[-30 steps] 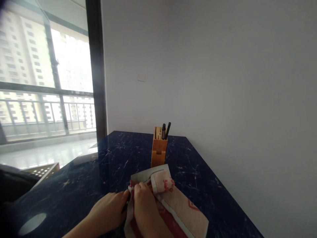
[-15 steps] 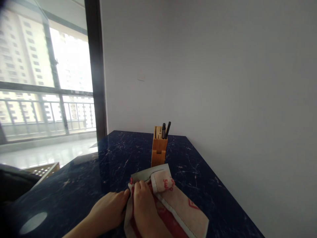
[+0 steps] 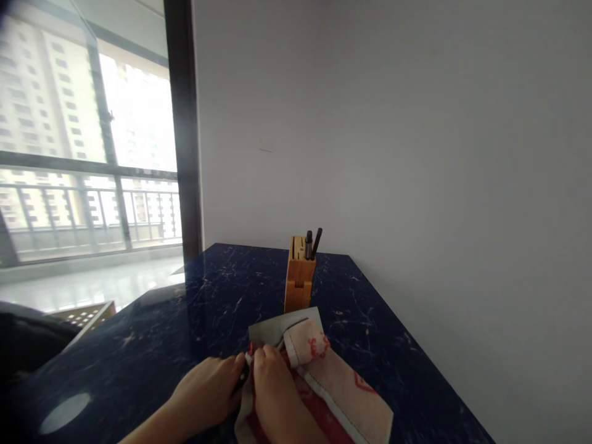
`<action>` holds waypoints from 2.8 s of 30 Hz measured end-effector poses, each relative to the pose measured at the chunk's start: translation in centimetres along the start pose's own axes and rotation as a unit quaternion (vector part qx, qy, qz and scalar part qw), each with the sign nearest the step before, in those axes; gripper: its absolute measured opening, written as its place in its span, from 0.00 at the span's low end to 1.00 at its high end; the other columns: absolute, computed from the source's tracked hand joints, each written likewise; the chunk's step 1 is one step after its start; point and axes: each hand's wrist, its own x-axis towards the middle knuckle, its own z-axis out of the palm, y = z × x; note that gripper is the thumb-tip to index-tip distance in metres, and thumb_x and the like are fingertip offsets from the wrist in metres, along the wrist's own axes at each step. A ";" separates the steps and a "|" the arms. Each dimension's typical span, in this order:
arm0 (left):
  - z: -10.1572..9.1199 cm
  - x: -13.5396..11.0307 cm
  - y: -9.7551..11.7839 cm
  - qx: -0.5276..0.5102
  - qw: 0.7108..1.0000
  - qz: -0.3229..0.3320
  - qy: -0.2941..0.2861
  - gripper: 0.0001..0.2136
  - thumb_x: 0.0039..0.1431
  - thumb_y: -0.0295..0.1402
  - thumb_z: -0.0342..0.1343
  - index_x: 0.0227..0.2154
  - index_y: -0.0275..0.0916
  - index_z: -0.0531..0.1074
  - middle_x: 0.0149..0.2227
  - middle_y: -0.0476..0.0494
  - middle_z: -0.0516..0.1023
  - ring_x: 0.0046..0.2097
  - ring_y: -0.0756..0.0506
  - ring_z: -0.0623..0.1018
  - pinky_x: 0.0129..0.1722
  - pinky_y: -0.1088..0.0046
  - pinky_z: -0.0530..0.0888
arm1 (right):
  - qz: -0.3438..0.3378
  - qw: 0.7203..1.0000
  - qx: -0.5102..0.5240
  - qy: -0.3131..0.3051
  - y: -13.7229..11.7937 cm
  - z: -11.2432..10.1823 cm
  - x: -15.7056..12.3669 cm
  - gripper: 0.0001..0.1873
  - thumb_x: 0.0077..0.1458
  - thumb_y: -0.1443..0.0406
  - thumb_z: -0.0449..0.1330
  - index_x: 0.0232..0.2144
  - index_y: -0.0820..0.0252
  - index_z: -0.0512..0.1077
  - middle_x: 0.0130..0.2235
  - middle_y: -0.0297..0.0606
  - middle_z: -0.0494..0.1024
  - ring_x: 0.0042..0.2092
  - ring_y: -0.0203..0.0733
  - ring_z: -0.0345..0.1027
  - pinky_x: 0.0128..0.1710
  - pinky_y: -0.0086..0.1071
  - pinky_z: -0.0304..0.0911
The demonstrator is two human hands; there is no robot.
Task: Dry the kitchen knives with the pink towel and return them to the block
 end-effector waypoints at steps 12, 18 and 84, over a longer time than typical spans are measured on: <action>-0.5 0.0 0.2 0.010 1.000 0.002 -0.013 0.14 0.55 0.38 0.42 0.37 0.37 0.67 0.33 0.39 0.77 0.34 0.38 0.77 0.31 0.64 0.72 | 0.048 0.991 -0.018 0.122 2.3 -0.1 1.8 0.15 0.51 0.79 0.44 0.32 0.60 0.65 0.36 0.39 0.70 0.41 0.42 0.64 0.41 0.34 0.56; -0.3 0.1 0.0 0.020 0.999 0.016 -0.022 0.12 0.52 0.35 0.45 0.36 0.36 0.68 0.33 0.39 0.77 0.34 0.38 0.77 0.32 0.66 0.73 | 0.007 0.996 0.024 0.081 0.2 -0.9 0.8 0.14 0.50 0.78 0.45 0.32 0.58 0.65 0.37 0.37 0.69 0.41 0.40 0.63 0.40 0.31 0.57; 0.4 0.0 0.4 0.032 0.999 0.025 0.021 0.15 0.58 0.41 0.41 0.35 0.36 0.68 0.29 0.40 0.78 0.29 0.38 0.78 0.25 0.64 0.74 | 0.017 0.985 0.065 0.161 4.1 -4.5 2.6 0.10 0.49 0.75 0.48 0.28 0.57 0.63 0.34 0.36 0.67 0.37 0.39 0.63 0.40 0.32 0.59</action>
